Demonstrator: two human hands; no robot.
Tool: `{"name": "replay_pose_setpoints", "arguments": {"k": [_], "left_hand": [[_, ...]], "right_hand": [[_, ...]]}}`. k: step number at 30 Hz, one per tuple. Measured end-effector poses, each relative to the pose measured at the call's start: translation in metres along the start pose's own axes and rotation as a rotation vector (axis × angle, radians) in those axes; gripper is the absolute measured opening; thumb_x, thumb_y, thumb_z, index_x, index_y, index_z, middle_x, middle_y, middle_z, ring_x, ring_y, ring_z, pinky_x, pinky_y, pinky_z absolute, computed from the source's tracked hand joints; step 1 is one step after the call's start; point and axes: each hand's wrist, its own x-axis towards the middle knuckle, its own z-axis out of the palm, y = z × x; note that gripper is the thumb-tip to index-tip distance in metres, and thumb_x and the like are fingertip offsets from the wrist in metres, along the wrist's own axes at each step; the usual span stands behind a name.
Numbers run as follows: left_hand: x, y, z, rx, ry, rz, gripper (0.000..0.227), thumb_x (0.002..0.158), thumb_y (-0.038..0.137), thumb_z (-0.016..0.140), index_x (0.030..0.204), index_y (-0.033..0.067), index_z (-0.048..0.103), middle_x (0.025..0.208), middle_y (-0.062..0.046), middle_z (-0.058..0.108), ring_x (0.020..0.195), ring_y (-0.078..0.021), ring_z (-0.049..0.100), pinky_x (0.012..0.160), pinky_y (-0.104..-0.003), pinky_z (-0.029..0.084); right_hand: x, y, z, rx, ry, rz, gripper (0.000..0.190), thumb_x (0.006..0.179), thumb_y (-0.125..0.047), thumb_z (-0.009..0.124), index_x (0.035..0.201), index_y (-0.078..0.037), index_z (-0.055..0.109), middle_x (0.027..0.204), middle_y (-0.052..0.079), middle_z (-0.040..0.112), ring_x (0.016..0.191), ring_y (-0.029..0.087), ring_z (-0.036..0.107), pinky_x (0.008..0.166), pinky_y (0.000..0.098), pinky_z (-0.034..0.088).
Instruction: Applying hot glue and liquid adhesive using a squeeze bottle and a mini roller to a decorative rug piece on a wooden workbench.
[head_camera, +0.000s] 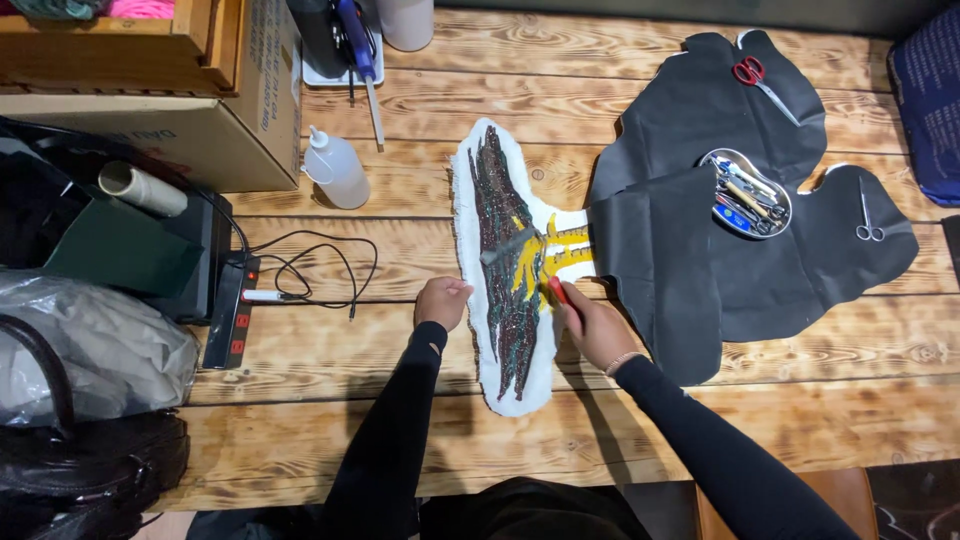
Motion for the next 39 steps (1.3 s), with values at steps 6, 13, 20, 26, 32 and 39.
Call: {"name": "replay_pose_setpoints", "arguments": {"k": [6,13,20,26,32,39], "left_hand": [[-0.009,0.022,-0.010,0.058,-0.034,-0.098,0.029,0.082,0.034,0.079,0.100,0.0107,0.080,0.099,-0.009,0.080,0.092,-0.0242,0.075,0.084,-0.035,0.057],[-0.007,0.016,-0.008,0.030,-0.007,-0.060,0.031,0.082,0.035,0.079,0.101,0.0101,0.079,0.102,-0.010,0.080,0.094,-0.0239,0.076,0.085,-0.035,0.058],[-0.005,0.009,-0.004,0.030,-0.012,-0.059,0.031,0.082,0.035,0.080,0.101,0.0100,0.079,0.104,-0.009,0.079,0.096,-0.0233,0.076,0.086,-0.035,0.057],[-0.005,0.004,-0.003,0.003,-0.005,-0.045,0.033,0.083,0.035,0.080,0.103,0.0083,0.079,0.103,-0.011,0.079,0.094,-0.0240,0.076,0.086,-0.034,0.057],[-0.005,0.002,-0.002,-0.023,-0.008,-0.026,0.034,0.084,0.033,0.080,0.105,0.0070,0.078,0.102,-0.011,0.079,0.093,-0.0230,0.076,0.084,-0.034,0.057],[-0.001,-0.007,0.003,-0.039,0.014,0.034,0.033,0.085,0.030,0.079,0.106,0.0046,0.077,0.099,-0.012,0.079,0.089,-0.0227,0.077,0.080,-0.033,0.058]], "right_hand": [[-0.052,0.008,0.000,-0.022,-0.004,0.085,0.048,0.098,-0.023,0.060,0.143,-0.008,0.055,0.083,0.028,0.069,0.077,0.043,0.068,0.070,0.0481,0.053],[-0.057,0.004,-0.010,-0.008,-0.037,0.143,0.051,0.097,-0.024,0.060,0.145,-0.008,0.053,0.080,0.025,0.069,0.072,0.039,0.069,0.069,0.0463,0.053],[-0.044,0.031,-0.027,0.122,-0.089,0.131,0.046,0.099,-0.023,0.059,0.142,-0.009,0.056,0.099,0.020,0.074,0.081,0.028,0.074,0.076,0.0380,0.057],[0.009,0.043,-0.113,0.132,-0.081,-0.006,0.037,0.098,-0.028,0.065,0.132,-0.012,0.069,0.108,0.009,0.079,0.093,0.014,0.073,0.082,0.0300,0.057],[0.074,0.055,-0.142,0.023,-0.422,0.115,0.038,0.093,-0.030,0.070,0.128,-0.015,0.074,0.095,0.008,0.082,0.082,0.013,0.072,0.078,0.0307,0.057],[0.128,0.041,-0.088,-0.011,-0.573,-0.069,0.037,0.094,-0.033,0.070,0.125,-0.014,0.075,0.100,0.007,0.081,0.087,0.017,0.075,0.082,0.0328,0.057]]}}
